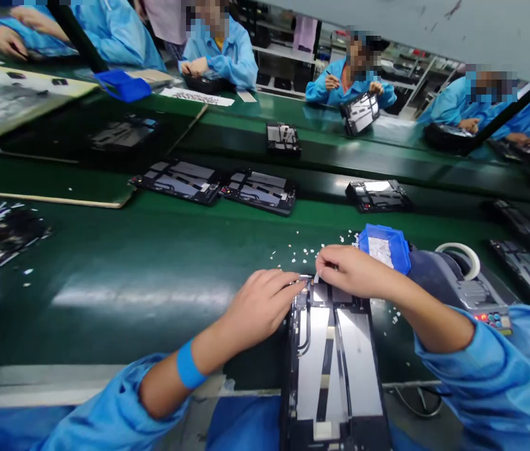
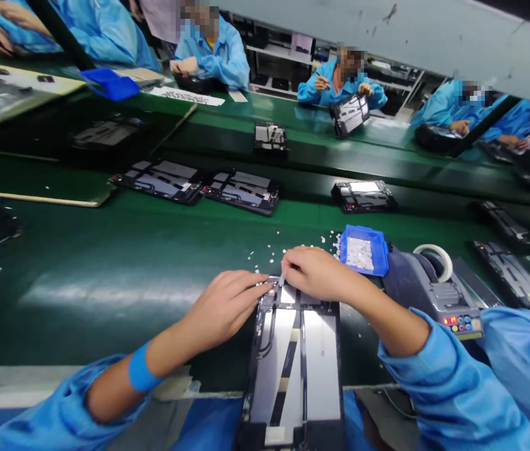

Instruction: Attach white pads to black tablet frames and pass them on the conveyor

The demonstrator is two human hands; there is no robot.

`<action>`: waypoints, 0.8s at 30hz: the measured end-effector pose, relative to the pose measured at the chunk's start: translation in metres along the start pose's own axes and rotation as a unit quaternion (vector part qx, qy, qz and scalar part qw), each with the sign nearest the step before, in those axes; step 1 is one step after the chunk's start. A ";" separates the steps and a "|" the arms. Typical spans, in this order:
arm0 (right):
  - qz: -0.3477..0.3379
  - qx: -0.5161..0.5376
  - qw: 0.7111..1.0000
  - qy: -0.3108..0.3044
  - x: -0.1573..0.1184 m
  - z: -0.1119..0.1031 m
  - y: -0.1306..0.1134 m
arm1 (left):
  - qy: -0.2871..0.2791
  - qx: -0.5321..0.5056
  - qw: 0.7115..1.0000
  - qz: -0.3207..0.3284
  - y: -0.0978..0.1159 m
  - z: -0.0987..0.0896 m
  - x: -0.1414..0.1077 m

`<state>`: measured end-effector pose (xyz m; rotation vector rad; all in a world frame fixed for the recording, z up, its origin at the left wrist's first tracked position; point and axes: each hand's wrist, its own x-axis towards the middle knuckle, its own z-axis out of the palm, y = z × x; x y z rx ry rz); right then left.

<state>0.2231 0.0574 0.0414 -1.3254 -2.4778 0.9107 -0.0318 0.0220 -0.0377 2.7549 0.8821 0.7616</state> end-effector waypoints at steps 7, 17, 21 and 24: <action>0.063 -0.020 0.998 -0.018 0.015 -0.001 0.001 | -0.095 0.069 0.991 0.062 0.003 -0.011 0.012; 0.073 -0.059 0.987 -0.128 0.028 0.000 0.003 | -0.128 0.047 0.989 0.060 -0.002 -0.013 0.016; 0.057 -0.047 0.986 -0.152 0.034 0.002 0.008 | -0.127 0.040 0.990 0.053 -0.002 -0.012 0.012; 0.056 -0.042 0.985 -0.157 0.035 0.003 0.010 | -0.129 0.048 0.989 0.057 -0.001 -0.012 0.011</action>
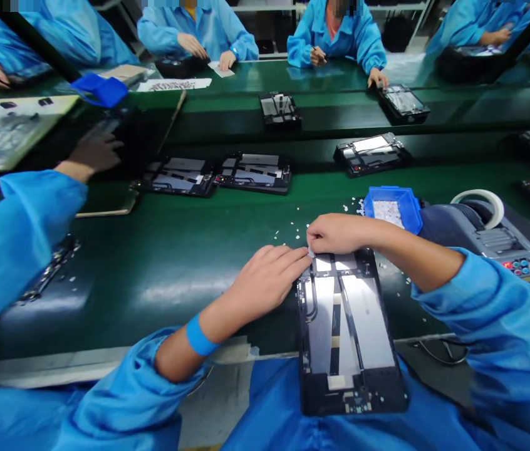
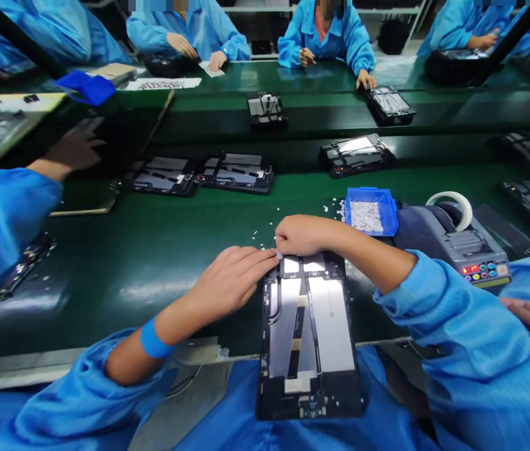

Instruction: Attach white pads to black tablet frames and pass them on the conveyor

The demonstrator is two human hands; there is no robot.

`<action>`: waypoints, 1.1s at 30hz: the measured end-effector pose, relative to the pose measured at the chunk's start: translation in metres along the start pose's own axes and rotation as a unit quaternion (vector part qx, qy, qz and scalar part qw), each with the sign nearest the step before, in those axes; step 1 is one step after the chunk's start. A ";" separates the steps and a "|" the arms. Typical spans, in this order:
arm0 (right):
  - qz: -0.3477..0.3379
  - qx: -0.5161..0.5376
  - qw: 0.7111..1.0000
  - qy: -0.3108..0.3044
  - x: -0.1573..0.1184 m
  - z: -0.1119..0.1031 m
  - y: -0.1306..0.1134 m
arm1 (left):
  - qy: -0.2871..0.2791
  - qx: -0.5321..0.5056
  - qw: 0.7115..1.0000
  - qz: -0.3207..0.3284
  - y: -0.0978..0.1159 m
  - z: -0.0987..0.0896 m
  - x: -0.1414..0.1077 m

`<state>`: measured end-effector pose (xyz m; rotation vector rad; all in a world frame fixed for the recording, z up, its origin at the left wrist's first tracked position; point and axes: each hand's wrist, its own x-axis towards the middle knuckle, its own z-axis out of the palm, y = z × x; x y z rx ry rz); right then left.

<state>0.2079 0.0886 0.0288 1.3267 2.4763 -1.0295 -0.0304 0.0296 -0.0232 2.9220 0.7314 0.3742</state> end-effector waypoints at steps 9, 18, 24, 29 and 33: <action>-0.003 -0.016 1.000 -0.007 0.001 0.000 0.001 | 0.006 0.005 1.000 -0.005 -0.001 0.002 0.000; 0.029 -0.023 0.999 -0.011 0.000 0.001 -0.007 | 0.006 0.024 1.000 -0.007 0.002 0.000 0.002; 0.033 -0.017 0.999 -0.011 0.001 0.002 -0.007 | -0.003 0.060 0.998 0.005 0.003 -0.003 0.003; 0.041 -0.019 0.999 -0.013 0.001 0.001 -0.009 | -0.005 0.068 0.998 0.009 0.004 -0.004 0.004; 0.051 -0.023 0.998 -0.014 0.001 0.001 -0.011 | -0.007 0.073 0.997 0.007 0.005 -0.006 0.005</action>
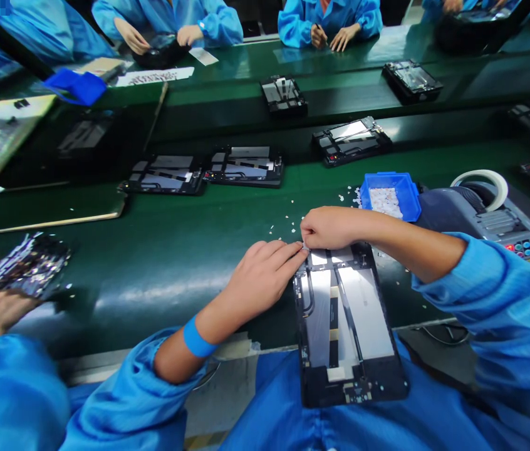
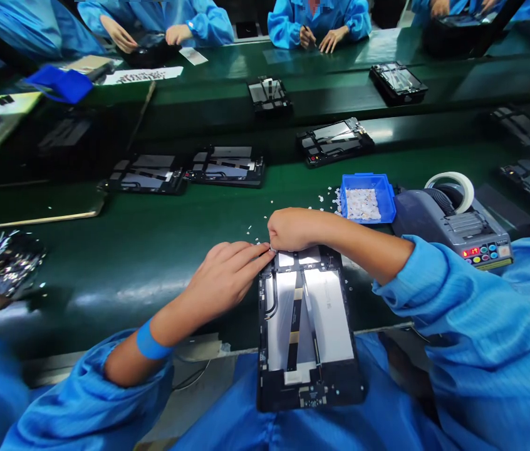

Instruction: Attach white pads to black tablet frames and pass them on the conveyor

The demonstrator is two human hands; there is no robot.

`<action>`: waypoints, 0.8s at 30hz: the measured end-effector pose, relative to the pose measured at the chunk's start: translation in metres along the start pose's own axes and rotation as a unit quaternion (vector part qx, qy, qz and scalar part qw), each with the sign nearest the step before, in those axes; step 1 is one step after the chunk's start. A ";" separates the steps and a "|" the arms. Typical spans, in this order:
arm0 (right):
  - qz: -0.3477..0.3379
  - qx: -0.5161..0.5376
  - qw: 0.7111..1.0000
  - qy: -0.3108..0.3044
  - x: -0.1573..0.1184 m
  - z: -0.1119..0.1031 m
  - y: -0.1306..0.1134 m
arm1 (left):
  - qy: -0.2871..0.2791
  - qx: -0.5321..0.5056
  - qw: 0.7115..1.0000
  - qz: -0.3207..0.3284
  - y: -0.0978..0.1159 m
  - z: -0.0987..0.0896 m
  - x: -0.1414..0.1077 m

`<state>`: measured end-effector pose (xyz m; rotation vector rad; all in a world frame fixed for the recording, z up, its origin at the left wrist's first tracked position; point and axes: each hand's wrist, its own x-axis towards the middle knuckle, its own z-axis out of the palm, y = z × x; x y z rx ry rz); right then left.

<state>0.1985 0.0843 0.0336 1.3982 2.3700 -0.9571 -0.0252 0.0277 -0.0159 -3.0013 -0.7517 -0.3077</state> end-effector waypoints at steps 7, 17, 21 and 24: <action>0.016 0.010 1.000 -0.008 -0.002 -0.002 -0.002 | 0.024 0.035 0.999 0.007 0.004 0.003 0.000; 0.022 0.098 0.993 0.053 -0.002 0.010 0.016 | 0.046 0.046 0.998 -0.022 0.012 0.010 -0.004; 0.053 0.129 0.989 0.049 0.003 0.012 0.010 | 0.043 0.051 0.997 -0.026 0.014 0.012 -0.004; 0.080 0.179 0.979 0.053 0.010 0.014 0.012 | 0.039 0.056 0.997 -0.031 0.015 0.011 -0.004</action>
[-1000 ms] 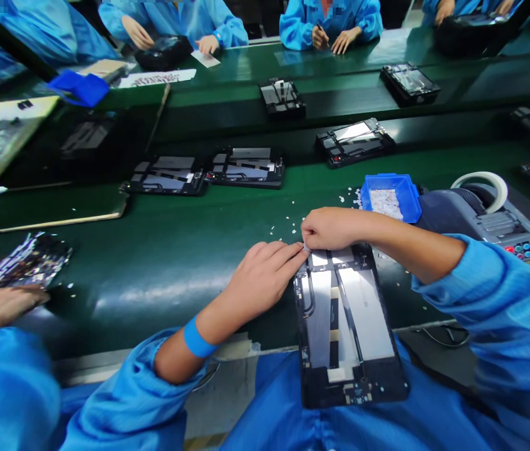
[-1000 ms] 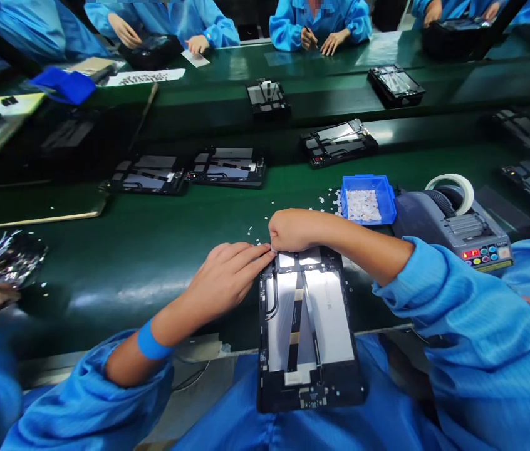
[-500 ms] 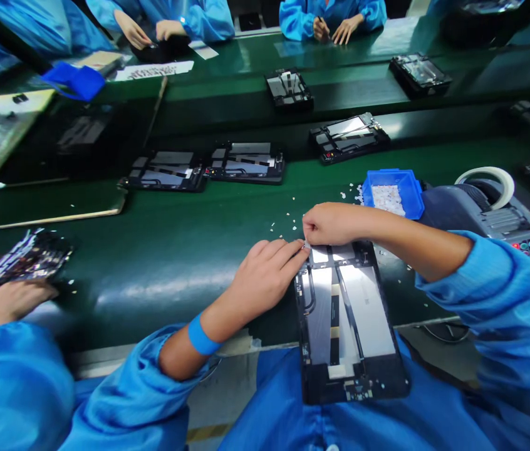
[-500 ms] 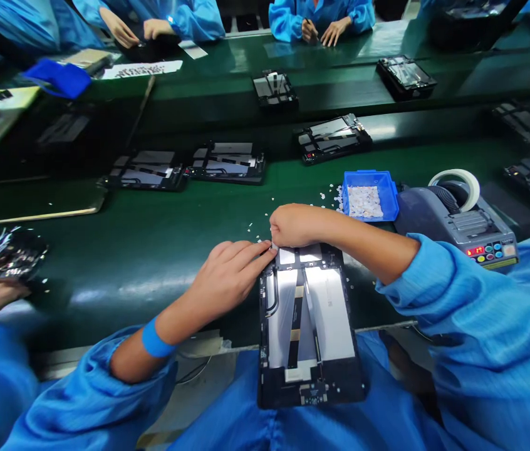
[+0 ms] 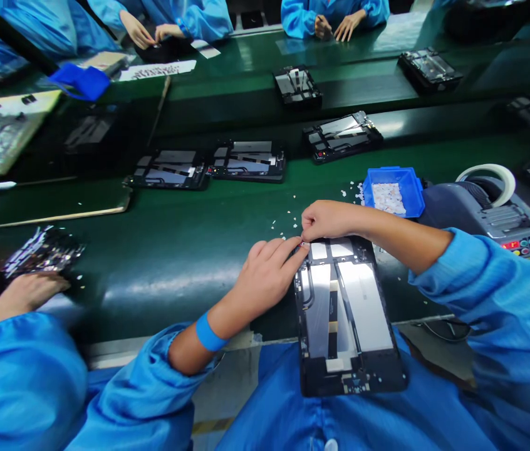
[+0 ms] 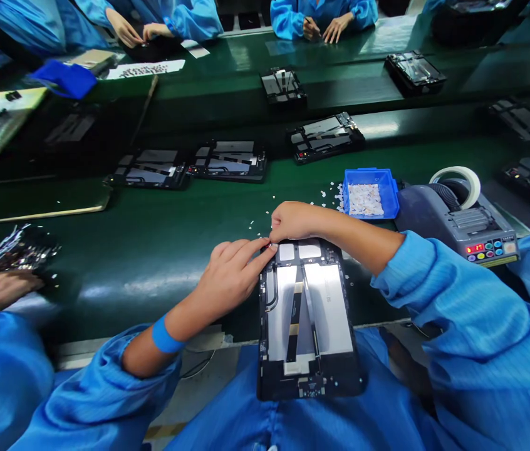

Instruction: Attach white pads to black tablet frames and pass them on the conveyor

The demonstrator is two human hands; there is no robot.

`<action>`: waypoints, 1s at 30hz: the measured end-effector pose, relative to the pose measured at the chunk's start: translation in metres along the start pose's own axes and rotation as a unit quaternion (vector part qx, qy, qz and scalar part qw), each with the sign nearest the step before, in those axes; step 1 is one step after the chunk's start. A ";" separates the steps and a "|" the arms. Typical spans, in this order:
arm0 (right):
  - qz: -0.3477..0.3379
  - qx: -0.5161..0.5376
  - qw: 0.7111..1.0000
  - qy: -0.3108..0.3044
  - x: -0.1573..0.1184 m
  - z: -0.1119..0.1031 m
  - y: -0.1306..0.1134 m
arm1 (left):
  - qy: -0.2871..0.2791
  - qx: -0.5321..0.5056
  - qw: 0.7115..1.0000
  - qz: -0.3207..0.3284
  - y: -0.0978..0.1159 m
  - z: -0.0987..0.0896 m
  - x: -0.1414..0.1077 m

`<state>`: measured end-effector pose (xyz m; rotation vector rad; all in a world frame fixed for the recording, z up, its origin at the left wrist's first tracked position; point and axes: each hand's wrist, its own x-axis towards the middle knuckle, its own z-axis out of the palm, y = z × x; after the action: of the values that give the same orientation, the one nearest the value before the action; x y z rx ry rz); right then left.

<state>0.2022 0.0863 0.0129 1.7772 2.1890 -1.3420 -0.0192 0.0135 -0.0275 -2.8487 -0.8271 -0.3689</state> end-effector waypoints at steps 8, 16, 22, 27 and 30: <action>-0.050 0.060 0.981 0.177 -0.015 -0.008 0.031 | -0.017 -0.001 1.000 0.014 -0.003 -0.005 0.002; -0.099 0.017 0.942 0.320 -0.071 0.020 0.049 | -0.062 -0.087 0.994 0.030 -0.016 -0.008 0.011; 0.023 0.079 0.928 0.363 -0.153 0.080 0.088 | 0.001 -0.292 0.936 -0.196 0.011 -0.014 -0.041; 0.009 0.083 0.962 0.261 -0.182 0.118 0.072 | -0.064 -0.444 0.853 -0.265 0.071 -0.002 -0.067; -0.045 0.100 0.963 0.248 -0.173 0.106 0.039 | 0.016 -0.489 0.790 -0.370 0.075 -0.004 -0.067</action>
<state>0.2443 -0.1165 0.0098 2.3324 2.4647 -1.2833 -0.0340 -0.0844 -0.0478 -3.1060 -2.3059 -1.2495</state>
